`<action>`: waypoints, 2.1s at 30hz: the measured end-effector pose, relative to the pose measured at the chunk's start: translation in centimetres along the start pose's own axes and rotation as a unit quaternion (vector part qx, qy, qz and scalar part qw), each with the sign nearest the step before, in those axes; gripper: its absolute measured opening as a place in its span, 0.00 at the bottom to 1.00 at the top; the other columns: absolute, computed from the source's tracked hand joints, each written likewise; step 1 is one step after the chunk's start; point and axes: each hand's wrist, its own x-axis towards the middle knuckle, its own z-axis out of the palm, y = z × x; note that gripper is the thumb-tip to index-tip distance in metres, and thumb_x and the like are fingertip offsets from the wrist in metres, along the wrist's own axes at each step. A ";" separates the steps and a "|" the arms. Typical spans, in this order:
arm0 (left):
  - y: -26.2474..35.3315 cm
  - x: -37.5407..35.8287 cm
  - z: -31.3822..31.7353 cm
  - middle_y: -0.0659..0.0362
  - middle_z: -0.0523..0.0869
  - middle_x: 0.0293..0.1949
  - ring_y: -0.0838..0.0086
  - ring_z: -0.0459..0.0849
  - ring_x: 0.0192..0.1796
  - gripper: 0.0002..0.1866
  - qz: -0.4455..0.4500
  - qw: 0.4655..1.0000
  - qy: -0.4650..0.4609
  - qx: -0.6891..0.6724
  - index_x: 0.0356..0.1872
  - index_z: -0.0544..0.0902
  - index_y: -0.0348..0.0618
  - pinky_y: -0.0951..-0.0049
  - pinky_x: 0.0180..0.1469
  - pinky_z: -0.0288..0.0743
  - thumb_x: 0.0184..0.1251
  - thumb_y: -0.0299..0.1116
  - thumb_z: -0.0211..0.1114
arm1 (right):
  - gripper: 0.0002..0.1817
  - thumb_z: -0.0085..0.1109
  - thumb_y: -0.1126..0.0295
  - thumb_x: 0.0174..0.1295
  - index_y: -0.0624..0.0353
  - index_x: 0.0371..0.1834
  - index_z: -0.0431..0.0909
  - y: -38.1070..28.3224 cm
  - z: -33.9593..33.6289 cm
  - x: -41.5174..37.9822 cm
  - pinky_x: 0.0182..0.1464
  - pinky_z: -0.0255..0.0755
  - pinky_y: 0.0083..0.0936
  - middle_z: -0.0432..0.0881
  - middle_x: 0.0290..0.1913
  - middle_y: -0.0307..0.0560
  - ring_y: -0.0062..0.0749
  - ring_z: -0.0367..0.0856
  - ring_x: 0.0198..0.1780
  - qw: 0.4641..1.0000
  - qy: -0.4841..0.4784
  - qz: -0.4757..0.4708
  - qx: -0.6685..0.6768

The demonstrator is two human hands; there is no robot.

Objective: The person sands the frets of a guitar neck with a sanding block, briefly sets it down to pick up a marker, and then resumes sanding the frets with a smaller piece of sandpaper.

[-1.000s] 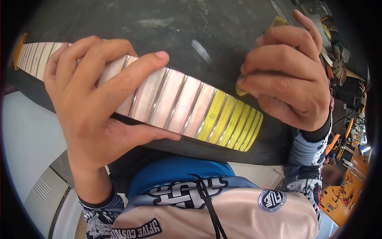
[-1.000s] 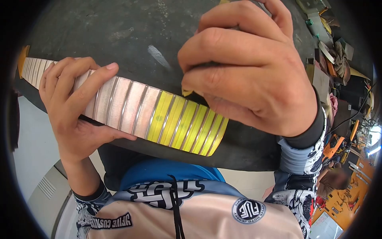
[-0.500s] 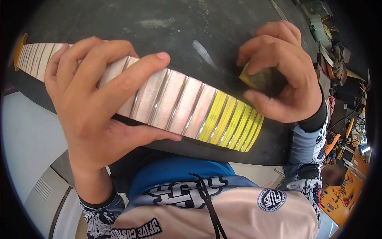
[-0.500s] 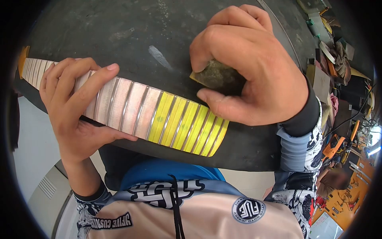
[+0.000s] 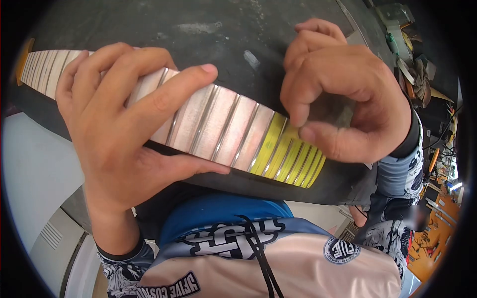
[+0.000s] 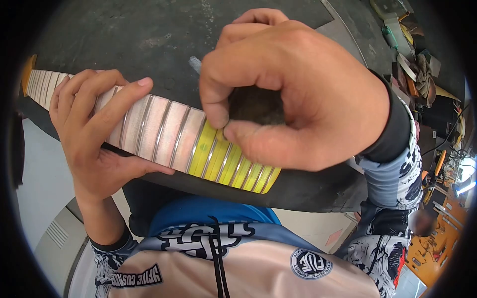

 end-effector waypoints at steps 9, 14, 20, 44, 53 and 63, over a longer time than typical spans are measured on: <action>-0.3 -0.3 0.0 0.59 0.85 0.46 0.59 0.79 0.56 0.48 0.001 1.000 0.000 -0.004 0.53 0.92 0.52 0.55 0.64 0.62 0.25 0.70 0.78 | 0.17 0.67 0.73 0.51 0.53 0.34 0.65 0.4 1.2 1.1 0.58 0.66 0.28 0.80 0.35 0.38 0.31 0.76 0.39 0.996 -0.010 0.062 0.068; 0.0 -0.2 0.3 0.59 0.85 0.46 0.59 0.79 0.56 0.48 0.001 1.000 -0.002 -0.005 0.54 0.92 0.52 0.55 0.65 0.62 0.25 0.70 0.78 | 0.16 0.66 0.77 0.53 0.54 0.35 0.64 1.0 1.7 0.7 0.46 0.71 0.21 0.80 0.35 0.39 0.23 0.75 0.39 0.980 0.002 0.091 0.177; 0.0 -0.2 0.3 0.59 0.85 0.46 0.59 0.80 0.55 0.48 0.003 1.000 -0.007 0.002 0.54 0.92 0.52 0.55 0.64 0.62 0.26 0.70 0.78 | 0.16 0.65 0.76 0.53 0.55 0.34 0.64 -0.3 2.8 0.5 0.45 0.71 0.21 0.79 0.35 0.39 0.22 0.75 0.39 0.975 0.070 0.101 0.186; 1.2 1.2 1.8 0.59 0.85 0.46 0.59 0.80 0.55 0.48 0.006 1.000 -0.010 -0.001 0.54 0.92 0.52 0.54 0.64 0.63 0.26 0.70 0.77 | 0.16 0.68 0.76 0.53 0.56 0.34 0.66 1.4 0.4 0.2 0.44 0.72 0.22 0.79 0.32 0.39 0.22 0.76 0.37 0.982 -0.030 0.133 0.134; 1.2 1.1 1.8 0.59 0.85 0.46 0.59 0.80 0.55 0.48 0.001 1.000 -0.019 0.003 0.54 0.92 0.52 0.55 0.65 0.62 0.27 0.71 0.77 | 0.17 0.68 0.77 0.52 0.56 0.34 0.66 2.0 1.7 0.1 0.43 0.72 0.25 0.77 0.32 0.41 0.28 0.77 0.35 0.975 0.034 0.109 0.188; 0.9 0.9 1.8 0.59 0.84 0.45 0.59 0.80 0.54 0.47 0.005 1.000 -0.009 0.001 0.53 0.91 0.52 0.54 0.64 0.62 0.29 0.72 0.77 | 0.17 0.70 0.77 0.52 0.57 0.35 0.67 1.7 1.7 0.6 0.41 0.71 0.26 0.76 0.30 0.41 0.32 0.79 0.35 0.992 0.028 0.037 0.119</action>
